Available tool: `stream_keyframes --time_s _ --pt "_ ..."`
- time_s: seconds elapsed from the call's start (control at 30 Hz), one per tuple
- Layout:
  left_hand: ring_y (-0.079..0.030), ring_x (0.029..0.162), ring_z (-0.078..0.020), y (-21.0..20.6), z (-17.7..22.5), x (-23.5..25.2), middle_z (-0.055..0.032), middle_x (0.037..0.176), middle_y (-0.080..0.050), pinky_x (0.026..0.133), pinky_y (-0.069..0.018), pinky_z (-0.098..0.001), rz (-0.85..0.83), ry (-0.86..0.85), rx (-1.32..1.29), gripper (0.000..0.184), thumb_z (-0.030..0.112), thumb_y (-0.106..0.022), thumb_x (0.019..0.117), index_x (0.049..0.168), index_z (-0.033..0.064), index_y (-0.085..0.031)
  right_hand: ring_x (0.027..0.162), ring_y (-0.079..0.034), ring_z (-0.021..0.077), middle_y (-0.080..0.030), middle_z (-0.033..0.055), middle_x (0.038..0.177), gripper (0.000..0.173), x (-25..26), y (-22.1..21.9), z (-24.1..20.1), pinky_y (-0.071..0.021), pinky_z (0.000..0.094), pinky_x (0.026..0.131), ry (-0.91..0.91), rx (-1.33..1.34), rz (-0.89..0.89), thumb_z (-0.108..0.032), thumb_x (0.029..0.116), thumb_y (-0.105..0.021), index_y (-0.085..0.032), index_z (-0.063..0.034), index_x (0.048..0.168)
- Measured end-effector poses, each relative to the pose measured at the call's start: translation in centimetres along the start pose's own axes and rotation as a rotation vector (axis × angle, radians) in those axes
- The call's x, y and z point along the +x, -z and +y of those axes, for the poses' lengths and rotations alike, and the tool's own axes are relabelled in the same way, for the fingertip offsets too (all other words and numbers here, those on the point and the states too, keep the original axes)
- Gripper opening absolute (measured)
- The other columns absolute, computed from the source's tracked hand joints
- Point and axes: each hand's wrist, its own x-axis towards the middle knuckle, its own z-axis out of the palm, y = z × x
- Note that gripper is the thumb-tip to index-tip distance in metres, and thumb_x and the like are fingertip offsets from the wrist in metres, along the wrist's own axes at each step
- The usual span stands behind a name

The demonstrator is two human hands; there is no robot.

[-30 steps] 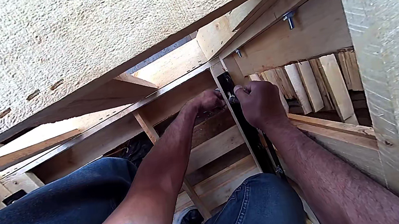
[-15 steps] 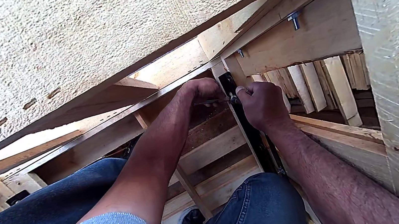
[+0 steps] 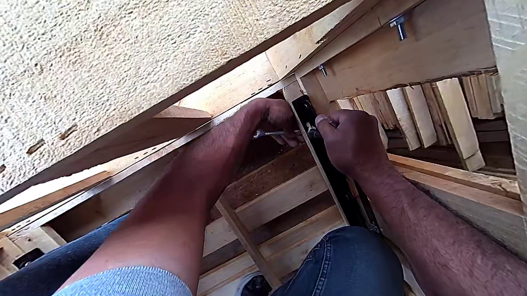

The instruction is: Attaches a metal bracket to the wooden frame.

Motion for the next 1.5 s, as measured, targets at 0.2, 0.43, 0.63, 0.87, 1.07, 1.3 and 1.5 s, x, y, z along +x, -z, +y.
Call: stream_keyframes --time_s 0.2,0.43,0.63,0.87,1.07,1.3,1.5 --pt "-0.067 0.083 -0.0201 -1.0 -0.5 -0.3 -0.0111 0.101 -0.071 0.071 -0.0570 -0.0372 0.164 -0.024 0.057 0.025 -0.003 -0.064 0.0896 0.114 0.0036 -0.068 0.051 -0.048 0.0186 -0.046 0.0028 0.056 0.046 0.1 -0.1 0.1 -0.0377 0.0405 0.049 0.013 -0.009 0.015 -0.032 0.1050 -0.056 -0.049 -0.0128 0.064" --pt "-0.061 0.070 -0.0121 -1.2 -0.6 -0.1 -0.0066 0.090 -0.070 0.061 -0.0496 -0.0271 0.205 0.062 0.067 0.014 -0.001 -0.065 0.0906 0.102 0.0047 -0.070 0.050 -0.048 0.0184 -0.045 0.0028 0.055 0.046 0.0 -0.1 0.0 -0.0375 0.0402 0.049 -0.002 0.011 0.008 -0.033 0.1051 -0.055 -0.049 -0.0127 0.064" --pt "-0.051 0.052 -0.0059 -0.3 -2.0 0.7 -0.0009 0.071 -0.062 0.048 -0.0418 -0.0203 0.115 -0.031 0.073 0.005 0.010 -0.066 0.0962 0.095 0.0054 -0.068 0.052 -0.050 0.0184 -0.047 0.0030 0.056 0.045 -0.1 0.0 -0.2 -0.0387 0.0408 0.050 -0.009 0.013 0.000 -0.032 0.1048 -0.054 -0.050 -0.0127 0.064" --pt "-0.038 0.045 -0.0041 -2.2 -2.9 1.1 0.0037 0.058 -0.051 0.045 -0.0308 -0.0219 0.261 -0.185 -0.049 0.018 0.017 -0.066 0.0943 0.078 0.0096 -0.063 0.051 -0.048 0.0181 -0.046 0.0025 0.056 0.045 0.0 0.0 -0.2 -0.0376 0.0398 0.049 0.002 0.005 0.010 -0.030 0.1044 -0.055 -0.049 -0.0131 0.064" --pt "-0.054 0.059 -0.0058 -3.0 -2.9 1.5 0.0014 0.070 -0.061 0.059 -0.0456 -0.0261 0.363 -0.205 -0.043 0.029 0.032 -0.066 0.1001 0.084 0.0074 -0.065 0.054 -0.051 0.0191 -0.049 0.0033 0.058 0.043 0.0 0.1 -0.2 -0.0398 0.0409 0.051 -0.008 0.016 -0.006 -0.030 0.1043 -0.056 -0.051 -0.0124 0.065" --pt "-0.047 0.055 -0.0066 -3.7 -3.5 1.8 0.0029 0.062 -0.054 0.055 -0.0402 -0.0286 0.427 -0.216 -0.055 0.038 0.030 -0.063 0.1019 0.070 0.0091 -0.059 0.054 -0.052 0.0185 -0.049 0.0032 0.058 0.044 0.0 0.2 -0.2 -0.0394 0.0403 0.051 -0.007 0.013 -0.020 -0.029 0.1040 -0.056 -0.050 -0.0131 0.064" --pt "-0.051 0.058 -0.0077 -4.6 -4.2 2.0 0.0008 0.064 -0.057 0.057 -0.0428 -0.0299 0.477 -0.245 -0.154 0.041 0.032 -0.062 0.1026 0.070 0.0085 -0.058 0.053 -0.051 0.0178 -0.049 0.0025 0.057 0.044 0.1 0.1 -0.1 -0.0391 0.0400 0.050 -0.006 0.014 -0.028 -0.030 0.1042 -0.055 -0.049 -0.0139 0.063"
